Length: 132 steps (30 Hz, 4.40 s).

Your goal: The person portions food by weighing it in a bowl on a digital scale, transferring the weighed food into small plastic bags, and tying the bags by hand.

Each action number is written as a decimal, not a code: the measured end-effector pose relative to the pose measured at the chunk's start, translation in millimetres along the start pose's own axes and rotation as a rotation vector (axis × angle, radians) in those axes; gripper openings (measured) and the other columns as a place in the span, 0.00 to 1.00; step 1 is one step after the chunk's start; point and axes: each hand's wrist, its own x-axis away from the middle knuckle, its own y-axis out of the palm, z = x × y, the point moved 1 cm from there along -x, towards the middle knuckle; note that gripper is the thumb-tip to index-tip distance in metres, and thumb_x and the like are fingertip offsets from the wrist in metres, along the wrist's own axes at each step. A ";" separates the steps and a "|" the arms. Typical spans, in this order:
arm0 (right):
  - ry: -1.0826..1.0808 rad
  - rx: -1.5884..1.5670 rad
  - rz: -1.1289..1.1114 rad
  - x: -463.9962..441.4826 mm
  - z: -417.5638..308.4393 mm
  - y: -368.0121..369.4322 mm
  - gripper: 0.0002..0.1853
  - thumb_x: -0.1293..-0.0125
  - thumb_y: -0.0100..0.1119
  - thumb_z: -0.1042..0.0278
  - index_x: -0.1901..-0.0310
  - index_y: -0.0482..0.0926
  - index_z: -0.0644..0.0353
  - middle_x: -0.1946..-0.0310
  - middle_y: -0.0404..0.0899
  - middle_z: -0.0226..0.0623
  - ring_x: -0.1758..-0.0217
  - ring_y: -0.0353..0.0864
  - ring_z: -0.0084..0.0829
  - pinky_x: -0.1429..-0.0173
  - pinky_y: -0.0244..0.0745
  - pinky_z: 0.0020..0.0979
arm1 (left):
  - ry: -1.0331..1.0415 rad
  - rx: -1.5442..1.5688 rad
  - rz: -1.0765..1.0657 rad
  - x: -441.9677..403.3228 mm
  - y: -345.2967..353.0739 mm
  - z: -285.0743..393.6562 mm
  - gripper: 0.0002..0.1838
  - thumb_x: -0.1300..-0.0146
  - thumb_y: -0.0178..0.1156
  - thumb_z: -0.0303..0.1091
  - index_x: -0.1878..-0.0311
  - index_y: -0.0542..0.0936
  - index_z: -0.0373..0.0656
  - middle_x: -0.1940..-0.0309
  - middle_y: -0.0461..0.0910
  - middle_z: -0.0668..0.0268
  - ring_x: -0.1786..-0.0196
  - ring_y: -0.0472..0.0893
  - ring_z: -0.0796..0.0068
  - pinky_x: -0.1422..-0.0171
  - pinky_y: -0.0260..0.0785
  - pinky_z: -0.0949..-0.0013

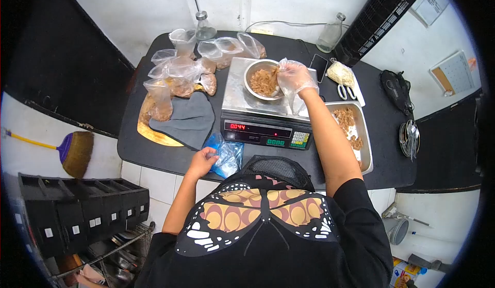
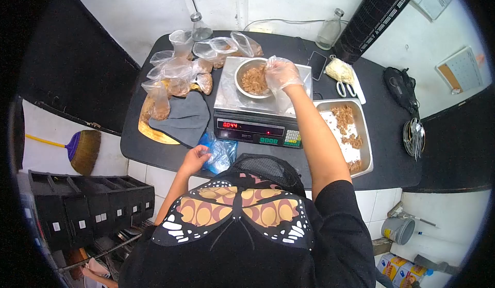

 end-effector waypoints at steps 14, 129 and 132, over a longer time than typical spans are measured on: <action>-0.040 -0.007 0.049 1.4 -20.5 -7.8 0.11 0.44 0.59 0.60 0.69 0.82 0.59 0.73 0.81 0.41 0.70 0.79 0.32 0.60 0.72 0.31 | 0.030 0.013 0.003 2.5 -2.6 5.7 0.13 0.44 0.65 0.36 0.59 0.78 0.40 0.71 0.80 0.67 0.69 0.76 0.80 0.63 0.69 0.73; 0.276 -1.285 0.640 215.4 149.1 -159.9 0.13 0.41 0.53 0.76 0.53 0.72 0.59 0.64 0.73 0.28 0.63 0.74 0.21 0.58 0.72 0.26 | 0.054 -0.001 -0.079 -10.3 -26.5 34.4 0.05 0.34 0.54 0.35 0.62 0.75 0.45 0.76 0.75 0.71 0.77 0.72 0.83 0.75 0.63 0.79; 0.241 -1.107 0.467 179.8 100.9 -164.7 0.12 0.40 0.51 0.78 0.54 0.72 0.60 0.64 0.74 0.30 0.62 0.75 0.24 0.57 0.73 0.27 | 0.028 -0.031 -0.070 -10.3 -26.4 32.7 0.04 0.35 0.55 0.34 0.62 0.75 0.45 0.76 0.76 0.72 0.77 0.72 0.84 0.75 0.62 0.80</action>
